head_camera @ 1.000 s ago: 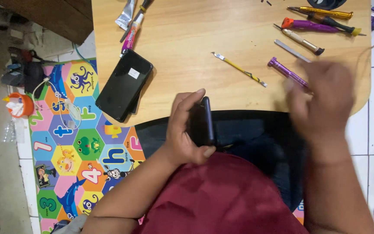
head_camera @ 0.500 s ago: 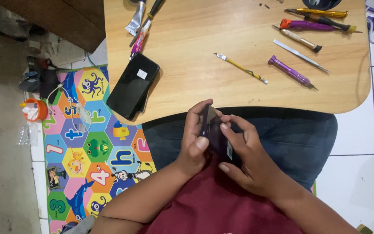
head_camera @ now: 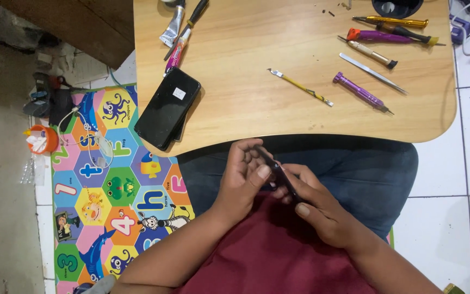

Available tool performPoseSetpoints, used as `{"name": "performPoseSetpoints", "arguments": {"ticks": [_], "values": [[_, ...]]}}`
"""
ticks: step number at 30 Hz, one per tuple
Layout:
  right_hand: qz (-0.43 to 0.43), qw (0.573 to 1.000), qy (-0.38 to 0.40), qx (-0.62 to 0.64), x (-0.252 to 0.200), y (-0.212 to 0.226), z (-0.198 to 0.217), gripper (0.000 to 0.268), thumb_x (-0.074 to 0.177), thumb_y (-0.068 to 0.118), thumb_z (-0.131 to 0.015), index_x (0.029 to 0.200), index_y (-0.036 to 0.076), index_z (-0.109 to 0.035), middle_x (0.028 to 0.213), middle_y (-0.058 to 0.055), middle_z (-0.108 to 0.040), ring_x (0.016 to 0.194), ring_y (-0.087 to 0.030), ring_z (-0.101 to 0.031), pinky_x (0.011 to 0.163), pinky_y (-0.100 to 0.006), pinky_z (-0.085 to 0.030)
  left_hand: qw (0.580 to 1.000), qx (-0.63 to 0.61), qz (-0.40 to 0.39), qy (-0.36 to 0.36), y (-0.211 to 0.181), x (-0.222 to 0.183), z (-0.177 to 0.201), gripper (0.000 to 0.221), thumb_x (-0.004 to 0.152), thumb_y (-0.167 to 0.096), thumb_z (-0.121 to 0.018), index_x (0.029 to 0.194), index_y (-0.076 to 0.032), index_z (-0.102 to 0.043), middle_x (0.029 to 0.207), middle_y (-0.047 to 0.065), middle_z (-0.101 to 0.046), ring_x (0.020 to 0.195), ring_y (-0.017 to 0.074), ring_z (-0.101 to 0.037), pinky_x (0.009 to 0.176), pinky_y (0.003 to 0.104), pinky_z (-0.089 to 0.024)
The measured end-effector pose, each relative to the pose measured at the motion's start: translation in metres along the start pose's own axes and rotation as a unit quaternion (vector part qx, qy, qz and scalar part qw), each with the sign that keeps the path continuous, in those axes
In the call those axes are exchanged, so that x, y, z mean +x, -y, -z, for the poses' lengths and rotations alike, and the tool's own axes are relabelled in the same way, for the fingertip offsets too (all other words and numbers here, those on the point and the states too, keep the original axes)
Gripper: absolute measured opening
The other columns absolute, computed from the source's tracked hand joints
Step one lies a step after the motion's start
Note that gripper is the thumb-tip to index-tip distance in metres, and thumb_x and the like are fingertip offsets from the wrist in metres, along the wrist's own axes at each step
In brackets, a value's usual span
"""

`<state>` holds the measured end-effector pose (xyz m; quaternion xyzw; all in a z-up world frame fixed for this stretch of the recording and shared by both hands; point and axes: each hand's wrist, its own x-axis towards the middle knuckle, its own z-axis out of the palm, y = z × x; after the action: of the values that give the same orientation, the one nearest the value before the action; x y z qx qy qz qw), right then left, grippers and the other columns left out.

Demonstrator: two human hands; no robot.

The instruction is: Disassembling a smartphone to remove the battery using prying tools and screwdrivers

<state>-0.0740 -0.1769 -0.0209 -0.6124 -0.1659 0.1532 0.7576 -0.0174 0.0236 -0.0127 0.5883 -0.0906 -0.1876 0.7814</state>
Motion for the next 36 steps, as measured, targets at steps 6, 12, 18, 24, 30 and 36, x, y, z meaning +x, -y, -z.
{"name": "performPoseSetpoints", "arguments": {"ticks": [6, 12, 18, 24, 30, 36], "values": [[-0.034, 0.996, 0.007, 0.083, -0.004, -0.002, 0.005, 0.067, 0.099, 0.044, -0.044, 0.139, -0.008, -0.056, 0.135, -0.02, -0.053, 0.105, -0.026, -0.059, 0.092, -0.038, -0.048, 0.999, -0.008, 0.036, 0.002, -0.008, -0.005, 0.005, 0.043, 0.098, -0.006, -0.057, 0.136, -0.003, -0.037, 0.117, 0.014, -0.058, 0.101, 0.0164, -0.058, 0.088, 0.029, -0.052], [-0.07, 0.991, 0.008, 0.111, -0.002, 0.009, 0.007, 0.072, 0.094, 0.045, -0.043, 0.139, -0.01, -0.055, 0.119, -0.017, -0.064, 0.093, -0.024, -0.062, 0.086, -0.036, -0.049, 0.999, 0.006, 0.031, 0.009, -0.006, -0.006, 0.008, 0.038, 0.099, -0.005, -0.057, 0.133, -0.002, -0.04, 0.116, 0.015, -0.058, 0.097, 0.0156, -0.057, 0.086, 0.03, -0.05], [-0.091, 0.982, 0.013, 0.163, -0.006, -0.004, 0.011, 0.075, 0.094, 0.047, -0.049, 0.145, -0.009, -0.047, 0.106, -0.018, -0.072, 0.094, -0.023, -0.065, 0.088, -0.035, -0.05, 0.974, 0.225, 0.0, -0.003, -0.028, -0.002, 0.001, 0.026, 0.094, -0.011, -0.064, 0.118, -0.003, -0.057, 0.105, 0.007, -0.068, 0.08, 0.0111, -0.058, 0.075, 0.025, -0.05], [-0.12, 0.977, -0.006, 0.174, -0.003, 0.006, 0.009, 0.067, 0.09, 0.05, -0.054, 0.126, -0.006, -0.059, 0.1, -0.015, -0.07, 0.089, -0.021, -0.062, 0.084, -0.033, -0.048, 0.971, 0.238, 0.022, 0.002, -0.028, 0.004, 0.005, 0.032, 0.094, -0.01, -0.063, 0.126, -0.004, -0.061, 0.107, 0.006, -0.066, 0.085, 0.0122, -0.058, 0.079, 0.025, -0.05], [0.006, 0.965, 0.034, 0.262, -0.01, -0.023, 0.012, 0.052, 0.105, 0.032, -0.04, 0.127, -0.009, -0.065, 0.109, -0.02, -0.068, 0.1, -0.028, -0.06, 0.092, -0.049, -0.049, 0.981, 0.192, -0.015, -0.018, -0.023, 0.005, 0.013, 0.032, 0.104, -0.018, -0.058, 0.13, -0.005, -0.071, 0.095, 0.014, -0.07, 0.088, 0.0185, -0.066, 0.077, 0.037, -0.063], [0.023, 0.955, -0.06, 0.29, 0.004, -0.021, 0.016, 0.036, 0.101, 0.013, -0.046, 0.115, -0.012, -0.066, 0.089, -0.019, -0.069, 0.082, -0.025, -0.066, 0.08, -0.043, -0.055, 0.969, 0.236, -0.073, -0.004, -0.031, -0.002, 0.017, 0.034, 0.09, -0.015, -0.079, 0.121, -0.002, -0.075, 0.092, 0.013, -0.075, 0.086, 0.0148, -0.07, 0.071, 0.031, -0.061]]}}
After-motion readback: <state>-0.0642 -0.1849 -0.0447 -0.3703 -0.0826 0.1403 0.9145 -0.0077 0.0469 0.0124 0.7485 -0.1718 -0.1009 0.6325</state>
